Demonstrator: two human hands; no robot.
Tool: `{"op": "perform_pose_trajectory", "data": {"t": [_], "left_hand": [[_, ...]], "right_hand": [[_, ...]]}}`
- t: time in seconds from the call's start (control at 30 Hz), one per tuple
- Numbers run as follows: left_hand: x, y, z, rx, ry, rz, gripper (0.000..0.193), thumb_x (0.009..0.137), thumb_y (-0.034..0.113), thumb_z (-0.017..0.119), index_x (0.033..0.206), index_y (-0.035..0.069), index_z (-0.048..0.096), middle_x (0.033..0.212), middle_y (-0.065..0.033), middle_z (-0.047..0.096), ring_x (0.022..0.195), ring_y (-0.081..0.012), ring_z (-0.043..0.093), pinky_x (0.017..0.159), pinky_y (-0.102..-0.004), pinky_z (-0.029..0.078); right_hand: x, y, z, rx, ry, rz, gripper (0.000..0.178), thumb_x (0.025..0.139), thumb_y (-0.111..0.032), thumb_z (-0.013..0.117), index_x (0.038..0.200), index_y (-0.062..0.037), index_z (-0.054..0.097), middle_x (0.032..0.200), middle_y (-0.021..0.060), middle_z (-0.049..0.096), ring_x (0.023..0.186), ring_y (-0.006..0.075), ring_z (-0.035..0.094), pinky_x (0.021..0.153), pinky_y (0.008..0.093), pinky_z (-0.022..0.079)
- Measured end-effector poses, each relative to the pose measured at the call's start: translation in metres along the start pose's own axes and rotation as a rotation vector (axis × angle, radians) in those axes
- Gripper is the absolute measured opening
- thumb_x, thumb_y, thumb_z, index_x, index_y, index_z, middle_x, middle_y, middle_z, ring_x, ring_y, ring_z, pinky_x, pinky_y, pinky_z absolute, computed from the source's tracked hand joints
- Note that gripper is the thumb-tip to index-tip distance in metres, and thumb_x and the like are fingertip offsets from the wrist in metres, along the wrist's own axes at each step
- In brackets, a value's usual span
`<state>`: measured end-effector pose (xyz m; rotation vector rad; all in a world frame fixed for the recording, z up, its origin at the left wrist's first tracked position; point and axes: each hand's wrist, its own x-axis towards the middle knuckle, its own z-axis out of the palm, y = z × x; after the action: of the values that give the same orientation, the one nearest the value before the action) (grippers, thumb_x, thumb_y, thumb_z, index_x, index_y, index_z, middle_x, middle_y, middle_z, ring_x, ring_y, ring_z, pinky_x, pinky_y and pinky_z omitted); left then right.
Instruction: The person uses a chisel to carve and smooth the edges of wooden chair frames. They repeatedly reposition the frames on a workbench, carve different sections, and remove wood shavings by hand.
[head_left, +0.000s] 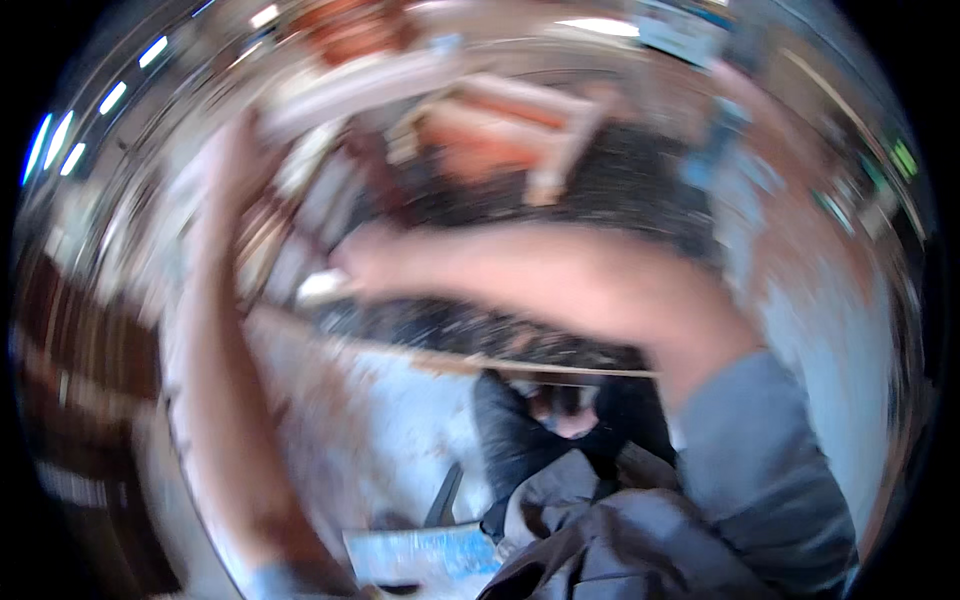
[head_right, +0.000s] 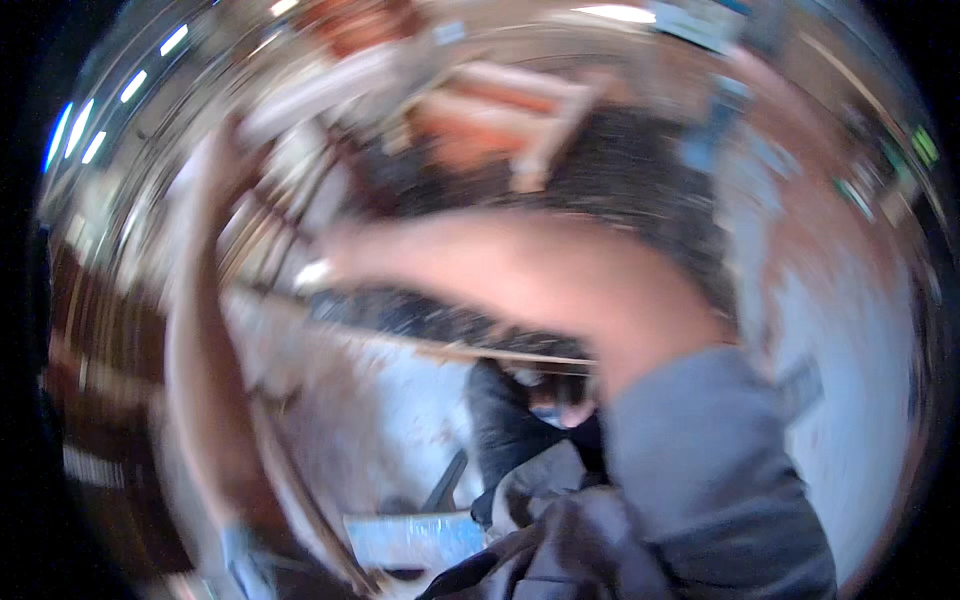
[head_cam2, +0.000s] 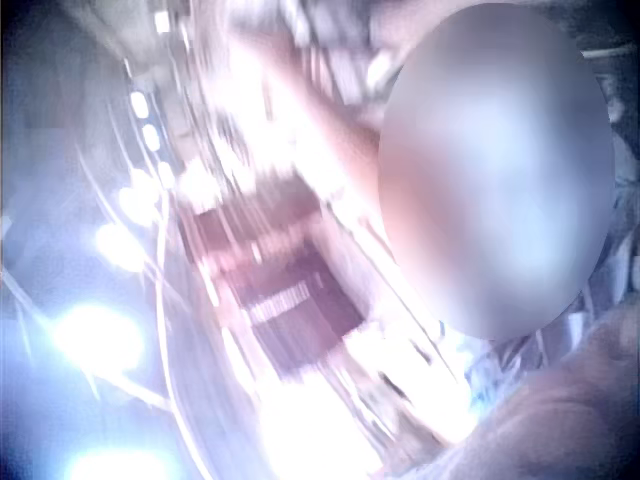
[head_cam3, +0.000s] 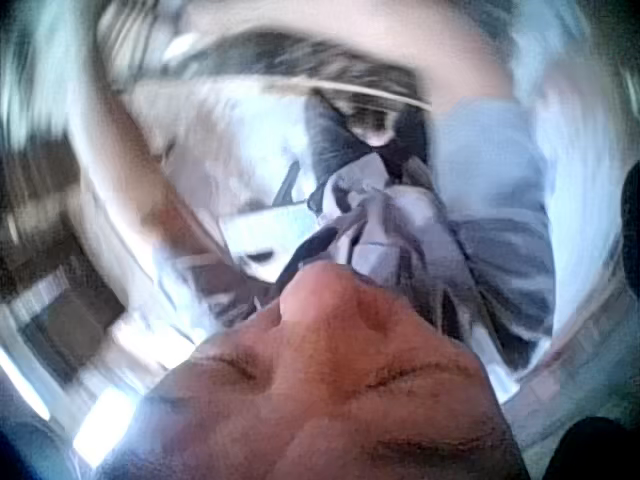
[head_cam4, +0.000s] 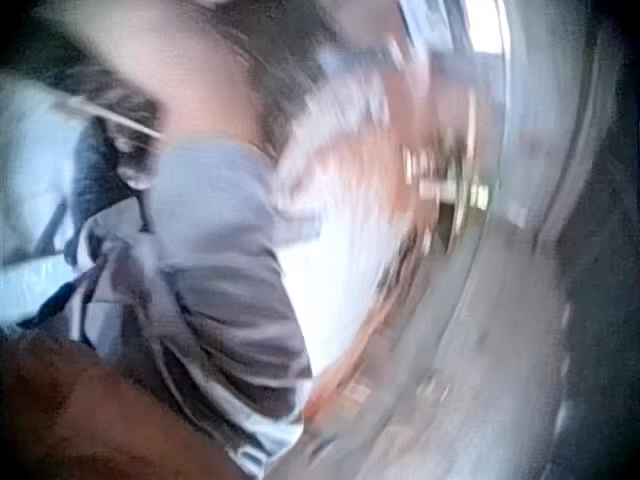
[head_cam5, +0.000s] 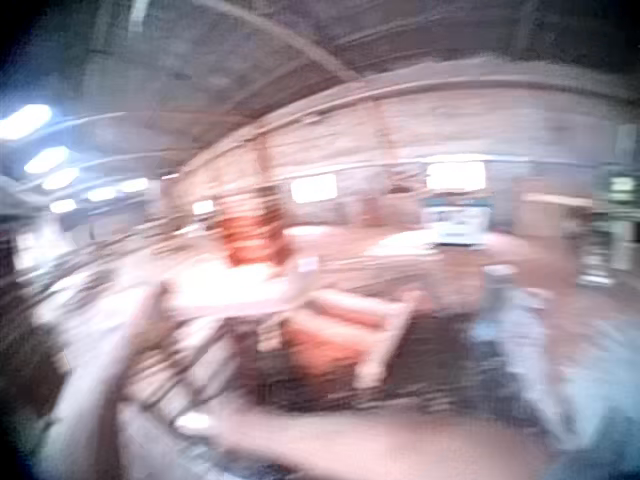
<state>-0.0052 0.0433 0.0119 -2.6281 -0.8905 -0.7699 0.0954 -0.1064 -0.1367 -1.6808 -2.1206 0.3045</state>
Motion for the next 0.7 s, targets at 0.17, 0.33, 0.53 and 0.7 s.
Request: {"op": "perform_pose_trajectory", "data": {"t": [0.17, 0.33, 0.53, 0.7], "left_hand": [[0.004, -0.079, 0.011, -0.109, -0.033, -0.046, 0.065, 0.093, 0.018, 0.073, 0.151, 0.000, 0.048, 0.117, -0.0221, 0.072, 0.099, -0.0312, 0.073, 0.084, -0.0430, 0.060], [0.002, -0.129, -0.006, 0.047, -0.054, 0.071, 0.070, 0.100, 0.033, 0.071, 0.157, 0.003, 0.043, 0.141, -0.0282, 0.060, 0.125, -0.0367, 0.064, 0.100, -0.0490, 0.055], [-0.019, -0.153, -0.050, -0.306, -0.343, 0.431, 0.084, 0.099, 0.015, 0.074, 0.166, 0.006, 0.024, 0.142, -0.0268, 0.058, 0.121, -0.0364, 0.063, 0.096, -0.0505, 0.054], [-0.036, -0.160, -0.074, 0.092, -0.221, 0.331, 0.073, 0.099, 0.023, 0.072, 0.159, 0.007, 0.035, 0.106, -0.0243, 0.073, 0.091, -0.0346, 0.073, 0.081, -0.0473, 0.060]], "right_hand": [[-0.106, -0.067, 0.041, -1.068, -0.217, -0.522, 0.037, 0.094, -0.031, 0.062, 0.099, 0.0027, 0.075, 0.096, 0.0178, 0.072, 0.084, 0.0305, 0.068, 0.060, 0.0414, 0.057], [-0.254, -0.082, 0.067, 0.250, 0.800, -0.046, 0.046, 0.102, -0.019, 0.062, 0.142, 0.0013, 0.053, 0.096, 0.0161, 0.066, 0.070, 0.0267, 0.068, 0.057, 0.0383, 0.054], [-0.371, -0.058, 0.063, 0.258, 1.026, 0.288, 0.056, 0.099, -0.013, 0.068, 0.152, -0.0041, 0.052, 0.099, 0.0139, 0.069, 0.071, 0.0260, 0.069, 0.059, 0.0392, 0.058], [-0.419, -0.045, 0.068, 0.247, 1.117, 0.447, 0.049, 0.097, -0.012, 0.069, 0.145, -0.0040, 0.059, 0.103, 0.0147, 0.071, 0.069, 0.0254, 0.071, 0.055, 0.0355, 0.058]]}}
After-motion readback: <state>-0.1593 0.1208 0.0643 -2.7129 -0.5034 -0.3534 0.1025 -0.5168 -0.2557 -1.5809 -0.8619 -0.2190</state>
